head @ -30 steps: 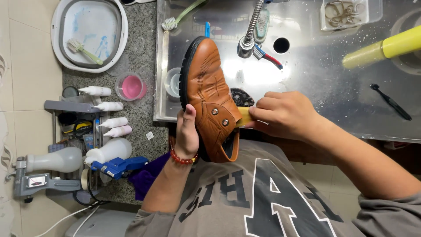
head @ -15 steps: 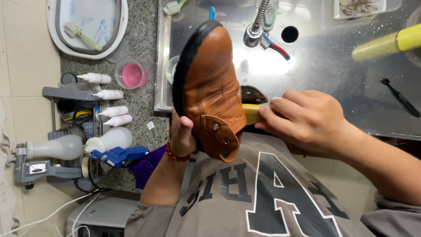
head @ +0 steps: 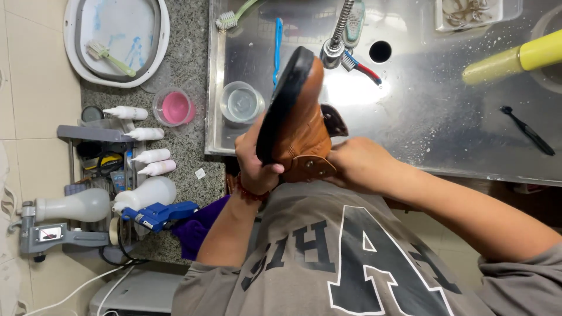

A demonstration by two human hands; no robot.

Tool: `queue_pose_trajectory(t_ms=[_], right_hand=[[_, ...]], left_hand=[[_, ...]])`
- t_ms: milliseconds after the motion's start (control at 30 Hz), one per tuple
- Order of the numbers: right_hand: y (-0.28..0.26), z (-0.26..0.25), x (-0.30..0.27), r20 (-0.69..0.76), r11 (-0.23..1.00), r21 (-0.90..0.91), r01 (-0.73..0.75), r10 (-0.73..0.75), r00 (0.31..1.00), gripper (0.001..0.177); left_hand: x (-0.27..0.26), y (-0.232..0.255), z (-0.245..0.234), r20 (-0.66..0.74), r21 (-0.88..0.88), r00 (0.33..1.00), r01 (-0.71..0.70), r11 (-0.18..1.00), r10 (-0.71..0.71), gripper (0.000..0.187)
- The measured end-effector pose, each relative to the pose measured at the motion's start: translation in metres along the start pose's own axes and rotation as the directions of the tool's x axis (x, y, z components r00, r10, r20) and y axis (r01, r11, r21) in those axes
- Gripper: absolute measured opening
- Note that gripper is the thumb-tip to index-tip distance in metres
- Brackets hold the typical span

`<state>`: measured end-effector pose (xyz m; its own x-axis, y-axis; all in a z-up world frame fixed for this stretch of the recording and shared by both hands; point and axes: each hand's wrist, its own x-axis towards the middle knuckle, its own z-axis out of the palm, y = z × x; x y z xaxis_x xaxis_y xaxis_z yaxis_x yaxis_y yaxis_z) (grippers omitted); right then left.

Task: Cleaning and scrubbing a brown leather shoe at a sink using a brush and cloth.

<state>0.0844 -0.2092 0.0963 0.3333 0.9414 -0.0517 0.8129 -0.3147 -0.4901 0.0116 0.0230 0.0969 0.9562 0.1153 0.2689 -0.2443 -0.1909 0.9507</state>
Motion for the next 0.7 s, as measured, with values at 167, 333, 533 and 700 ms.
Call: queue_pose_trajectory(t_ms=[167,333,533,700], right_hand=[[0.011,0.014,0.010,0.033,0.725,0.619,-0.302,0.360,0.932,0.027],[0.016,0.014,0.010,-0.192,0.881,0.408,-0.237,0.337,0.922,0.029],[-0.002,-0.016,0.007,-0.507,0.954,-0.276,-0.115,-0.043,0.861,0.022],[0.001,-0.032,0.001,-0.576,0.931,-0.356,-0.081,-0.151,0.803,0.025]], left_hand=[[0.001,-0.038,-0.001,-0.069,0.120,0.986,-0.140,0.983,0.149,0.112],[-0.013,-0.066,-0.002,-0.072,0.145,0.964,-0.244,0.959,0.257,0.106],[0.007,-0.058,-0.012,-0.131,-0.125,0.981,-0.162,0.979,0.146,0.074],[-0.002,-0.080,-0.019,-0.189,-0.200,0.982,-0.033,0.979,-0.006,0.073]])
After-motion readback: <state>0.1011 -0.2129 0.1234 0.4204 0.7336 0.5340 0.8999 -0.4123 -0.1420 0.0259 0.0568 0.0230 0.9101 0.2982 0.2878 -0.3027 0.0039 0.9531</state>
